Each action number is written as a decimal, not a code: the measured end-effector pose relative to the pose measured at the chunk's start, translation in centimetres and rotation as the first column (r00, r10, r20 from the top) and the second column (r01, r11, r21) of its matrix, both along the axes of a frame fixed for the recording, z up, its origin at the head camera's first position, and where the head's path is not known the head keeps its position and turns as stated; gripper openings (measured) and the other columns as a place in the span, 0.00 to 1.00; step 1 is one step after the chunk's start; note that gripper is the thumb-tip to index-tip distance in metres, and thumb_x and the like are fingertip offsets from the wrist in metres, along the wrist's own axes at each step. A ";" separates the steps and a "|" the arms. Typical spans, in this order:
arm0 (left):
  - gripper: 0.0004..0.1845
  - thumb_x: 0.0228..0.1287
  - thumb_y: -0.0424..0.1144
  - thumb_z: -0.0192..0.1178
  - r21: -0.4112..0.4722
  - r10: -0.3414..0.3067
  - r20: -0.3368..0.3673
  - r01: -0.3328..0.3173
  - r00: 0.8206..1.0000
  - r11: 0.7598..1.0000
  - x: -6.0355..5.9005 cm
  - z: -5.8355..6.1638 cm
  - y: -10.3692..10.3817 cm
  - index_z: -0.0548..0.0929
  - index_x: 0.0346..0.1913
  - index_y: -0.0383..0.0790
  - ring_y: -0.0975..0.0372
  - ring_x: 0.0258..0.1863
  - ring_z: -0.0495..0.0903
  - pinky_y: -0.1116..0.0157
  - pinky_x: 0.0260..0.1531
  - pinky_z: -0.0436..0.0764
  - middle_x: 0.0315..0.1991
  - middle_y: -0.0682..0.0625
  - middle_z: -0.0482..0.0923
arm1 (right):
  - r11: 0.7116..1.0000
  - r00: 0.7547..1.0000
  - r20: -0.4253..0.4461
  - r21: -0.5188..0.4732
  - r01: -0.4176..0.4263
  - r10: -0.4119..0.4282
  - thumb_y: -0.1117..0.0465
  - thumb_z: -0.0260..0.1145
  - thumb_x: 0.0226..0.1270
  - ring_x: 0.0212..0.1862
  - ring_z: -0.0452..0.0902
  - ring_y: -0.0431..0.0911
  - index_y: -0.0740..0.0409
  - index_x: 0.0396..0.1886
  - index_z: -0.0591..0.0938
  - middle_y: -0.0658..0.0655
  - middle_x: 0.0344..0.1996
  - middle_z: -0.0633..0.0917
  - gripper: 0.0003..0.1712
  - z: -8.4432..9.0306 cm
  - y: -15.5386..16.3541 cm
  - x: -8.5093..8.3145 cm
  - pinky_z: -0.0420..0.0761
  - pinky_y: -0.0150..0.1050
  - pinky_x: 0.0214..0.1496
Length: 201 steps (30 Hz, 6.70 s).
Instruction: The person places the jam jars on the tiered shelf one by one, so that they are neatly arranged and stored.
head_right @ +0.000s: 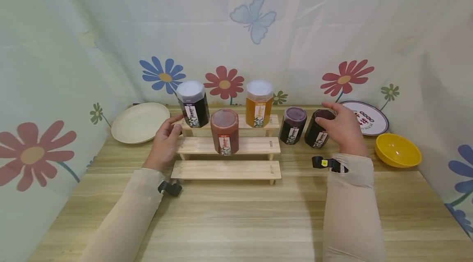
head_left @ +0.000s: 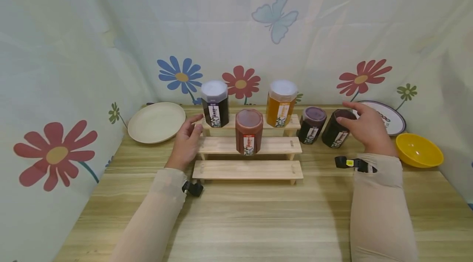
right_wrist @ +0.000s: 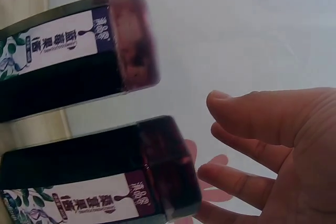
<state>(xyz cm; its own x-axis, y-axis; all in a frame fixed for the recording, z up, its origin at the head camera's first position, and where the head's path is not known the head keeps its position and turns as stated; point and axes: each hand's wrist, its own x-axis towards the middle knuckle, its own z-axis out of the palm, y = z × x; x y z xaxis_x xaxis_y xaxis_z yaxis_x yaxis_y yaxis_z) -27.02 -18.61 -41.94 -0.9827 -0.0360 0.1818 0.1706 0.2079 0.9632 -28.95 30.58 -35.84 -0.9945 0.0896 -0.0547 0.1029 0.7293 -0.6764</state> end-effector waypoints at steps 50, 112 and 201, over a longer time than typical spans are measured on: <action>0.22 0.85 0.45 0.51 -0.044 0.022 -0.044 -0.024 0.999 0.999 -1.6 -2.8 -0.9 0.73 0.75 0.46 0.57 0.60 0.75 0.59 0.61 0.73 0.73 0.48 0.73 | 0.993 0.989 0.086 0.004 -0.122 0.121 0.50 0.76 0.68 0.64 0.66 0.69 0.57 0.81 0.67 0.74 0.72 0.68 0.47 -1.6 2.0 -0.8 0.74 0.62 0.64; 0.23 0.86 0.41 0.50 -0.007 -0.011 -0.040 0.011 0.999 1.000 -1.8 -2.9 -0.9 0.71 0.77 0.41 0.50 0.71 0.71 0.48 0.71 0.68 0.78 0.48 0.68 | 0.635 0.624 -0.123 0.092 -0.767 0.771 0.63 0.84 0.57 0.66 0.77 0.52 0.47 0.62 0.86 0.52 0.63 0.84 0.32 3.2 -9.1 4.5 0.77 0.59 0.67; 0.24 0.86 0.36 0.48 -0.005 -0.017 0.005 0.017 1.000 1.000 -0.1 -0.1 -0.1 0.69 0.77 0.35 0.60 0.56 0.74 0.66 0.57 0.72 0.66 0.32 0.75 | 0.626 0.602 -0.174 0.157 -0.764 0.779 0.54 0.80 0.64 0.70 0.73 0.51 0.47 0.65 0.86 0.53 0.69 0.80 0.29 2.0 -16.9 7.2 0.77 0.52 0.69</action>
<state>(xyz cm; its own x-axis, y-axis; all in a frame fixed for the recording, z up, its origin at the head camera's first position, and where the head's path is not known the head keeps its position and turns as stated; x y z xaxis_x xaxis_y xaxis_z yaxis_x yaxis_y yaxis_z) -27.10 -18.68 -42.06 -0.9841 -0.0187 0.1766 0.1688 0.2101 0.9630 -21.79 13.65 -33.87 -0.6801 -0.7207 0.1343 -0.6516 0.5102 -0.5613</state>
